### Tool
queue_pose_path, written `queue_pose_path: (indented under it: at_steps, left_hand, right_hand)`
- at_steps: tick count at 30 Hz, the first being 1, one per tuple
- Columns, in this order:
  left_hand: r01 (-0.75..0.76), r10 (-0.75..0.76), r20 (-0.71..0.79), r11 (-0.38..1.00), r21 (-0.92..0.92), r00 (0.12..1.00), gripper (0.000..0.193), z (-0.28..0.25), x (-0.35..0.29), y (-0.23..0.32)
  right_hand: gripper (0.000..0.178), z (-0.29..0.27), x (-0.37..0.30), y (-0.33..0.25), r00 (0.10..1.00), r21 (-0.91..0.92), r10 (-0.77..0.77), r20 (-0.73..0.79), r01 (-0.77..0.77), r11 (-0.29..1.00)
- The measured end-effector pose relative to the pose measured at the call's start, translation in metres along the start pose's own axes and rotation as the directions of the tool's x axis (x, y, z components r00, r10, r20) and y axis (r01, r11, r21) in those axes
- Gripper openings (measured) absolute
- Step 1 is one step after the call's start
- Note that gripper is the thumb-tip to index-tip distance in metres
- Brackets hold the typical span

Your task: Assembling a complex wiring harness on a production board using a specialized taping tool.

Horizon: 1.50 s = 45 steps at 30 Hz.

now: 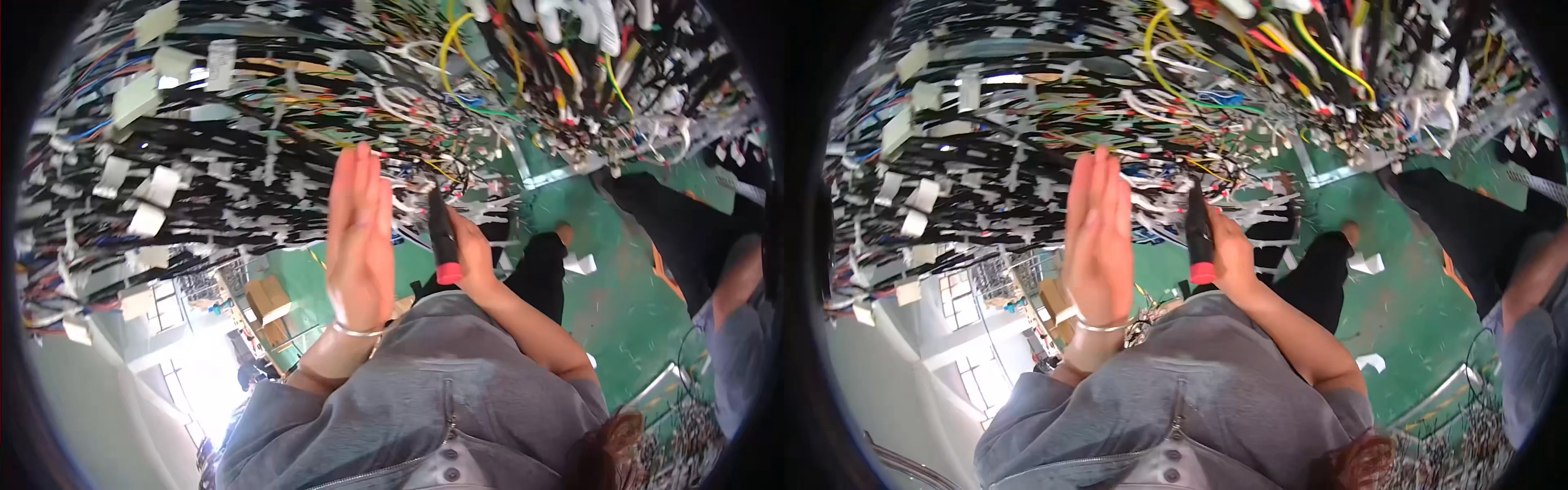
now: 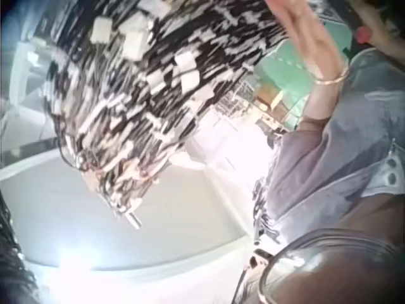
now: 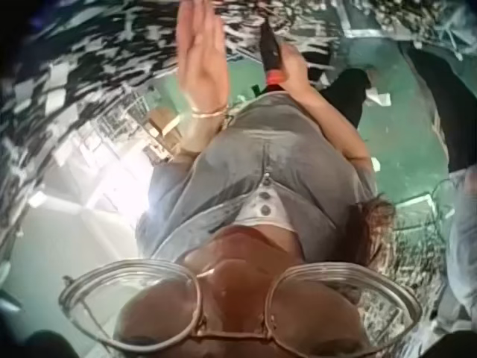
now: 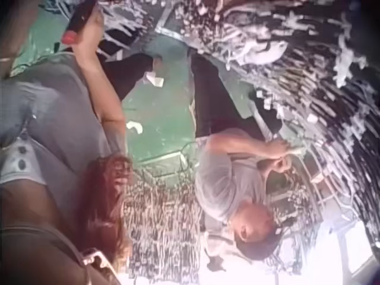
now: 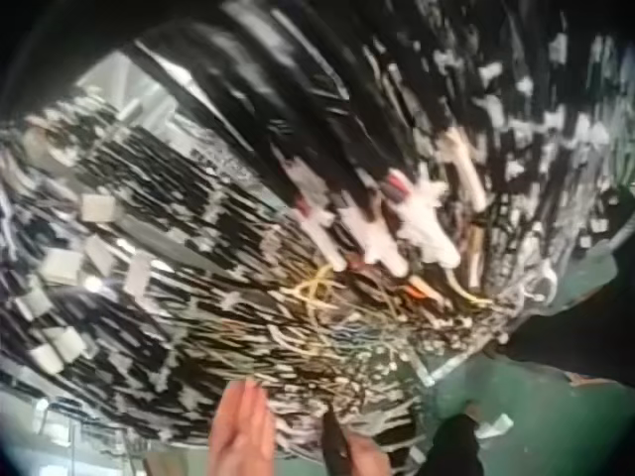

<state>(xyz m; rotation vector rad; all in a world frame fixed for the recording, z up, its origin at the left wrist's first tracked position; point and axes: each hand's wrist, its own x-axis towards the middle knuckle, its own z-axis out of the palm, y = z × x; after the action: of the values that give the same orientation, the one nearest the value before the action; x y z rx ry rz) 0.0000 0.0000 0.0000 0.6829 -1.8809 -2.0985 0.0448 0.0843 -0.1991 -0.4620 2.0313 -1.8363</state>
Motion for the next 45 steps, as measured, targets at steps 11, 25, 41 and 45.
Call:
queue_pose_path:
  at_steps: [11, 25, 41, 45]
  left_hand:
    - [-0.235, 0.301, -0.461, 0.952, 0.196, 0.835, 0.073, -0.007, 0.092, -0.074]
    - [-0.249, 0.323, -0.366, 0.939, 0.237, 0.872, 0.077, -0.034, 0.072, -0.080]
    - [-0.112, 0.205, -0.314, 0.950, 0.291, 0.927, 0.066, -0.031, 0.034, -0.031]
    - [-0.154, 0.229, -0.276, 0.951, 0.268, 0.933, 0.066, -0.033, 0.032, -0.036]
  right_hand:
    - [0.050, 0.025, 0.035, 0.027, 0.990, 0.068, -0.047, 0.134, 0.039, 0.997]
    - [0.039, -0.021, 0.139, 0.021, 0.833, 0.588, -0.028, 0.553, -0.366, 0.722]
    - [0.045, -0.079, 0.163, -0.048, 0.845, 0.160, -0.364, 0.392, 0.327, 0.931]
    - [0.056, -0.037, 0.188, -0.080, 0.741, 0.626, -0.544, 0.394, 0.216, 0.749]
